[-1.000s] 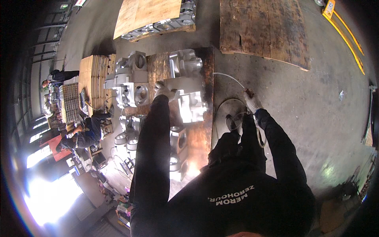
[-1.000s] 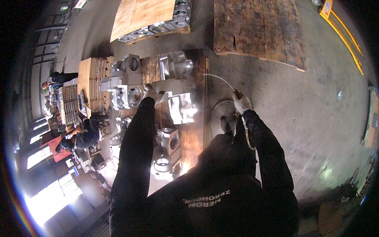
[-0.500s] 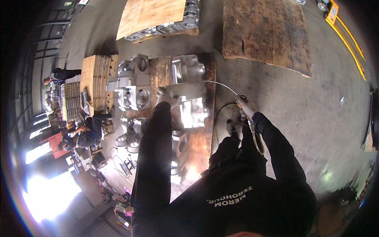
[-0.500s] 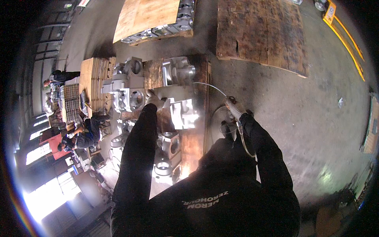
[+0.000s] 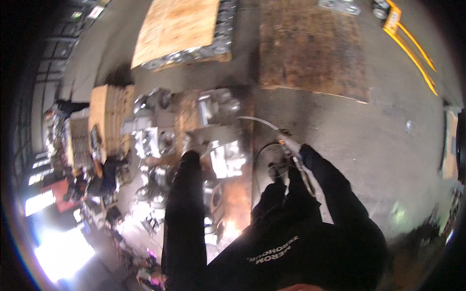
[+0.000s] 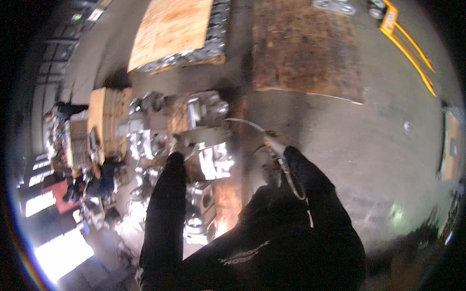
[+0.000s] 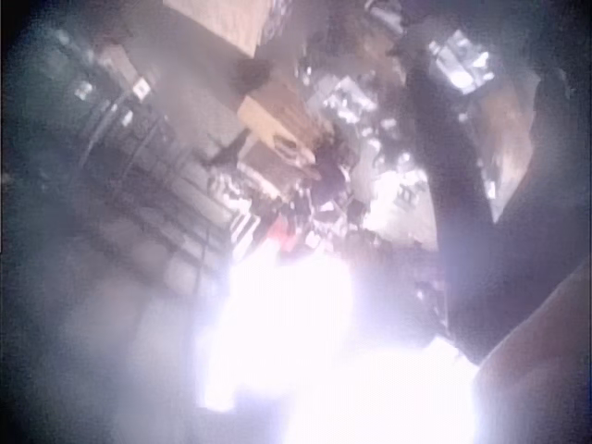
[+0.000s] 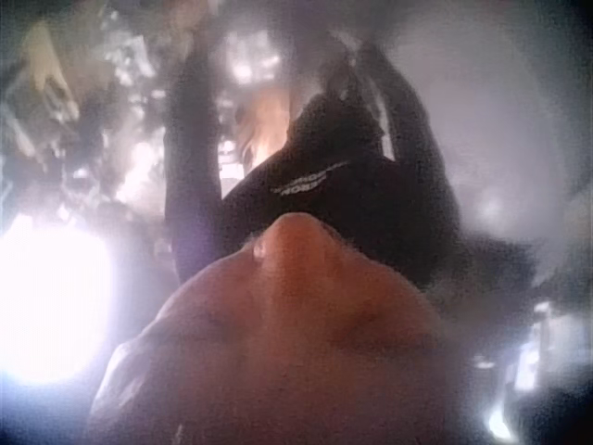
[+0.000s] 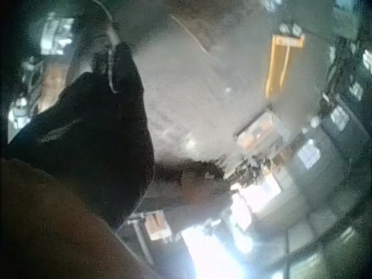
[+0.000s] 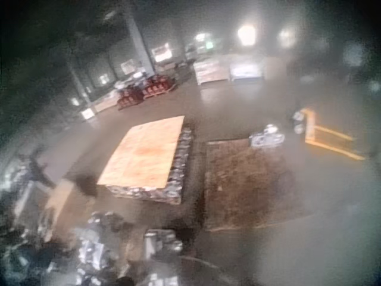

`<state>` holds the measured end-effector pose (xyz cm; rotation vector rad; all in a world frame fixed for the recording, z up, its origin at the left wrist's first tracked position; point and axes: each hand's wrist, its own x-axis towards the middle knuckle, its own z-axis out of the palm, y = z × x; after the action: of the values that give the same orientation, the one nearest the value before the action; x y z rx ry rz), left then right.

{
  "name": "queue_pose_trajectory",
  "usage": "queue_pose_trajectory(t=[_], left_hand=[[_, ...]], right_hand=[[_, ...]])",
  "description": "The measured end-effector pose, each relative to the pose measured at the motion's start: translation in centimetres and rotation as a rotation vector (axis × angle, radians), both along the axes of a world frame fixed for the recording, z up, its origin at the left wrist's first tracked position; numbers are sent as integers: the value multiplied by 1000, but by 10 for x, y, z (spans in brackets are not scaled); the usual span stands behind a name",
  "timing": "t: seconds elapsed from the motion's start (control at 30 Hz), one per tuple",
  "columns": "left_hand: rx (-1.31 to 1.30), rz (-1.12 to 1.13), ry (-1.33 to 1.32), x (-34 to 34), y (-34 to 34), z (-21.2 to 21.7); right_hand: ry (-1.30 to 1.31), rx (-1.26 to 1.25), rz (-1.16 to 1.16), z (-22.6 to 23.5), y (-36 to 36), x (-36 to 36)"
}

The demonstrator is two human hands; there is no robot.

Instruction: The person cleans several silver metal parts on a wooden pallet using a handheld spray tool. They pick up each part, spray it thoroughly, and place it back down, repeating the process for multiple items.

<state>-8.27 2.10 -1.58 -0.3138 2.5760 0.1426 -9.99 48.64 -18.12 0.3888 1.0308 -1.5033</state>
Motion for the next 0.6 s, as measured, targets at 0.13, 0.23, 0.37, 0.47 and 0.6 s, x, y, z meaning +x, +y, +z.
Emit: queue_pose_trajectory(t=[0.13, 0.23, 0.37, 0.47, 0.6], left_hand=[[210, -223, 19, 31, -50, -27], [-81, 51, -268, 21, 23, 49], [-303, 154, -312, 24, 11, 41], [-293, 236, -412, 11, 22, 44], [-202, 169, -334, 23, 36, 58]], right_hand=[[164, -36, 86, 32, -39, 11], [205, 11, 78, 42, -43, 1], [187, 18, 127, 31, -43, -21], [228, 49, 23, 15, -50, -13], [364, 91, 13, 18, -59, -13]])
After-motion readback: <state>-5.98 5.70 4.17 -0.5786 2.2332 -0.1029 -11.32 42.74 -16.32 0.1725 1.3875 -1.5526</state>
